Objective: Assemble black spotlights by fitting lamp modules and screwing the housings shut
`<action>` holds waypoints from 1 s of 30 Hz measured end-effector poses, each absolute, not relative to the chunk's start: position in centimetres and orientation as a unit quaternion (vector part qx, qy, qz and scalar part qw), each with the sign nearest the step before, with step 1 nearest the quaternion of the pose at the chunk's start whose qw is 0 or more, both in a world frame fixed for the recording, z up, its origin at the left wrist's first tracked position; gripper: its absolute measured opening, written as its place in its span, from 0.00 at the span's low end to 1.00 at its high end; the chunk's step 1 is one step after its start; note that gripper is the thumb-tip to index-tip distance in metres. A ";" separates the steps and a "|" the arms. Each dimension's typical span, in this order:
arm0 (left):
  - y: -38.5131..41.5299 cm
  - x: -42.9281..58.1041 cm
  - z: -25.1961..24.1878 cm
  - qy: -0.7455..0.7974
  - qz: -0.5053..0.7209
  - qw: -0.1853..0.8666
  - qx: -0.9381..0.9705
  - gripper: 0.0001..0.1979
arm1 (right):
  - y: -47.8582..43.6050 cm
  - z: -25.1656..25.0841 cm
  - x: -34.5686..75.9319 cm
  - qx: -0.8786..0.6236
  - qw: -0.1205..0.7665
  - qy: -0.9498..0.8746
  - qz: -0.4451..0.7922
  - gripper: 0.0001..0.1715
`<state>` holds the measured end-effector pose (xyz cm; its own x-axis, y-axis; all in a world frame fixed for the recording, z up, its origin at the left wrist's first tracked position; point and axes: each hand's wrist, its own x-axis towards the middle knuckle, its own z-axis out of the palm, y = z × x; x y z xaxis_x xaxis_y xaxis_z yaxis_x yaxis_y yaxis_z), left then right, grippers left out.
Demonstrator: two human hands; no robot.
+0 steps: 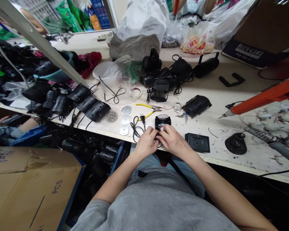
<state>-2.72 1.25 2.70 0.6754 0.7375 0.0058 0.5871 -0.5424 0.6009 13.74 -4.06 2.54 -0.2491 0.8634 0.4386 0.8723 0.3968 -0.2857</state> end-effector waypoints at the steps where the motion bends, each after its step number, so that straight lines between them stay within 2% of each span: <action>1: 1.2 -2.8 2.7 0.382 0.145 0.297 0.863 0.12 | -4.0 2.5 13.7 -0.549 0.270 -0.791 -0.009 0.14; 6: 1.0 -3.0 2.8 0.384 0.246 0.350 0.818 0.22 | -3.8 2.5 13.7 -0.550 0.258 -0.794 -0.007 0.14; 10: 0.9 -2.7 2.8 0.383 0.275 0.366 0.802 0.29 | -3.7 2.4 13.7 -0.552 0.255 -0.794 -0.008 0.16; 30: 0.2 -2.6 1.2 0.329 0.296 0.286 0.850 0.27 | -4.3 2.3 13.9 -0.554 0.301 -0.776 0.020 0.13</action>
<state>-2.56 0.19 1.22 0.6081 0.7292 0.3139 0.3907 -0.6191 0.6812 13.92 -4.32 2.31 -0.2039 0.8718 0.4454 0.8480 0.3846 -0.3647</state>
